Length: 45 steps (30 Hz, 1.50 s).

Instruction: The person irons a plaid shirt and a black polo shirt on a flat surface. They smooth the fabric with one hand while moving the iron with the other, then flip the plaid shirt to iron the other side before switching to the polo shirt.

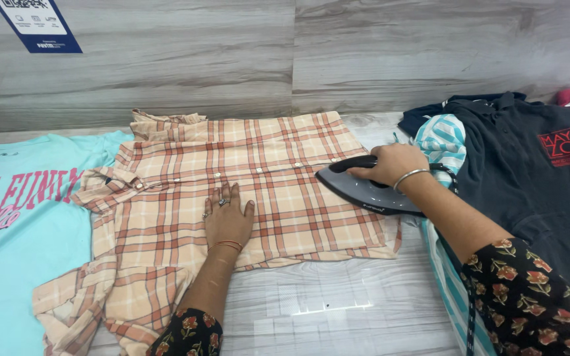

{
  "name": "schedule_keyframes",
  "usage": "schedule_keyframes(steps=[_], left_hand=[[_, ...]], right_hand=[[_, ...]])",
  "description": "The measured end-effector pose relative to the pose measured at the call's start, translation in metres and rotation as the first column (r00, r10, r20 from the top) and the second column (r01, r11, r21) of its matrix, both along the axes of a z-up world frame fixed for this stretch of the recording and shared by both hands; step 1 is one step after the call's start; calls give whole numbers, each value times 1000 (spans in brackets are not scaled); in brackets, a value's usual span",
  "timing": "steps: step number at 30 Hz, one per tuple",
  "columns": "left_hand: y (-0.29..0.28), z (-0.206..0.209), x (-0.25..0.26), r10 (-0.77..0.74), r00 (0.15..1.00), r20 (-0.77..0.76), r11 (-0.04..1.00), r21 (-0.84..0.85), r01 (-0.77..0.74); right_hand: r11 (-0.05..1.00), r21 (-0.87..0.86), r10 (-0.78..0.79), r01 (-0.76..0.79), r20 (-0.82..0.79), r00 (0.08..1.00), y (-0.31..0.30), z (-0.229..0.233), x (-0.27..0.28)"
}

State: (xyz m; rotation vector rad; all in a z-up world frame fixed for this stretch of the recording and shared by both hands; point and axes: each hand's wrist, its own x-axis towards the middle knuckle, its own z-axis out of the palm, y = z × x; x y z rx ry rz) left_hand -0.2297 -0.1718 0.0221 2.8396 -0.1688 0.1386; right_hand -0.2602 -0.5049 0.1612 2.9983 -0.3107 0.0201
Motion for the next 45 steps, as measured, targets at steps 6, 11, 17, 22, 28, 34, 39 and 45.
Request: schedule_keyframes(steps=[6, 11, 17, 22, 28, 34, 39, 45], left_hand=[[0, 0, 3, 1, 1000, -21, 1000, 6, -1], [3, -3, 16, -20, 992, -125, 1000, -16, 18], [61, 4, 22, -100, 987, -123, 801, -599, 7], [136, 2, 24, 69, 998, 8, 860, -507, -55], [180, -15, 4, 165, 977, 134, 935, -336, -112], [179, -19, -3, 196, 964, 179, 926, -357, -122], [177, -24, 0, 196, 954, 229, 959, -245, -139], [175, -12, -5, 218, 955, 202, 947, -280, -157]], right_hand=[[984, 39, -174, 175, -37, 984, -28, 3, 12], [984, 33, -171, 173, -42, 984, -11, 10, 10], [997, 82, 17, -13, -37, 999, 58, 35, -7], [968, 144, 222, -206, -105, 969, 151, 38, -8], [899, 169, 427, -405, -124, 896, 250, 27, 0], [831, 181, 545, -526, -75, 835, 301, 3, -2], [902, 206, 401, -379, -78, 913, 309, -4, 9], [940, 203, 280, -276, 8, 960, 320, -5, 31]])
